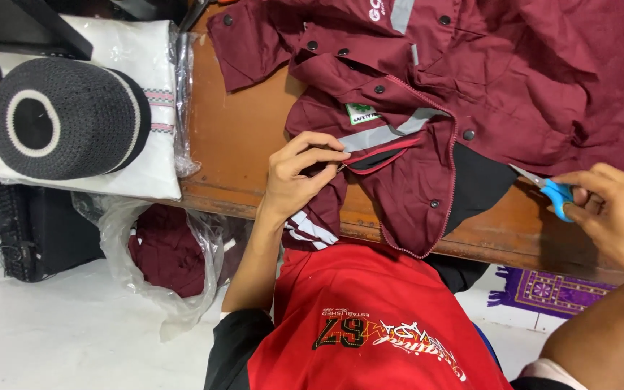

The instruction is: Trimming loose threads from a maroon jacket using scissors on a workbench

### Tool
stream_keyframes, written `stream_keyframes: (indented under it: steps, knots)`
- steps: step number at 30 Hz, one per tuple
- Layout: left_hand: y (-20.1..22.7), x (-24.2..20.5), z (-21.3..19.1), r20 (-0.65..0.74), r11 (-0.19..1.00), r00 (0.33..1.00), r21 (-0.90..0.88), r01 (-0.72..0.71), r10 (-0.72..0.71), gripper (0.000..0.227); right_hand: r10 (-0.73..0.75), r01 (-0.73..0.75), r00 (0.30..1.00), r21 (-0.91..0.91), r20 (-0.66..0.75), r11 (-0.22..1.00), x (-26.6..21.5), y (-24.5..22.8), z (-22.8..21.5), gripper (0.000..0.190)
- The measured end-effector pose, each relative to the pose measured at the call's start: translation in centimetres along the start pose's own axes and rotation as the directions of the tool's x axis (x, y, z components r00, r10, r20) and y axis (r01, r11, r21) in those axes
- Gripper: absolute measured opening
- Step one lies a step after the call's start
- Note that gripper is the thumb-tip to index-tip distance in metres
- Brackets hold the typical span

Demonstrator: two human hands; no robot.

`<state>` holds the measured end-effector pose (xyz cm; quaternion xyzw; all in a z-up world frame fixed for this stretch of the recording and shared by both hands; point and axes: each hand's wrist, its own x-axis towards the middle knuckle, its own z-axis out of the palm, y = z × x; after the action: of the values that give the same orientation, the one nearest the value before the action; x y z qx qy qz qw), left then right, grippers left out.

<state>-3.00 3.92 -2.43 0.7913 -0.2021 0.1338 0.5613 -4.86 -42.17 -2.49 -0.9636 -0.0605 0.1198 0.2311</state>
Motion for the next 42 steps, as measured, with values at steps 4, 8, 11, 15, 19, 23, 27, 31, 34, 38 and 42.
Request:
stream_keyframes:
  steps: [4,8,11,15,19,23,27,31,34,38,42]
  knots:
    - [0.6,0.2,-0.1,-0.047,1.0,0.999,0.014,-0.016,0.016,0.019,0.1,-0.1,0.995,0.138,0.004,0.985,-1.1,3.8,0.8,0.042]
    - [0.3,0.0,0.0,-0.102,0.992,0.99,0.096,-0.083,0.093,0.013,0.108,-0.102,0.994,0.268,-0.006,0.958,-1.0,1.8,0.7,0.024]
    - [0.3,-0.1,0.0,-0.113,0.988,0.987,0.119,-0.102,0.116,0.014,-0.157,0.149,0.98,-0.075,-0.121,0.986,0.2,-8.8,-1.4,0.019]
    - [0.4,0.0,-0.1,-0.034,0.992,0.995,0.087,-0.088,0.091,0.017,-0.641,0.655,0.735,-0.014,-0.221,0.756,3.5,-18.8,1.2,0.015]
    - [0.5,0.2,0.2,-0.108,0.988,0.986,0.099,-0.118,0.128,0.018,-0.797,0.736,0.471,-0.33,-0.377,0.591,6.6,-23.9,6.4,0.02]
    - [0.1,-0.3,-0.1,-0.07,0.981,0.99,0.156,-0.111,0.123,0.014,-0.85,0.722,0.398,-0.454,-0.345,0.522,8.1,-23.6,9.8,0.01]
    - [-0.3,0.1,-0.1,-0.067,0.985,0.992,0.14,-0.098,0.108,0.012,-0.8,0.735,0.405,-0.364,-0.442,0.573,7.9,-24.4,10.0,0.007]
    - [0.6,0.4,0.1,-0.07,0.991,0.994,0.117,-0.071,0.08,0.011,-0.645,0.681,0.504,-0.195,-0.574,0.706,7.0,-24.7,9.8,0.012]
    - [0.9,0.3,0.3,-0.091,0.993,0.993,0.094,-0.071,0.079,0.009,-0.542,0.653,0.585,-0.045,-0.603,0.756,6.4,-25.2,8.0,0.014]
    - [-0.4,-0.3,0.1,-0.176,0.988,0.978,0.128,-0.086,0.108,0.009,-0.507,0.618,0.605,-0.04,-0.614,0.785,7.0,-22.5,6.2,0.018]
    - [-0.3,-0.1,0.7,-0.3,0.986,0.949,0.158,-0.047,0.093,0.009,-0.368,0.526,0.719,0.116,-0.59,0.842,8.2,-18.2,4.9,0.018]
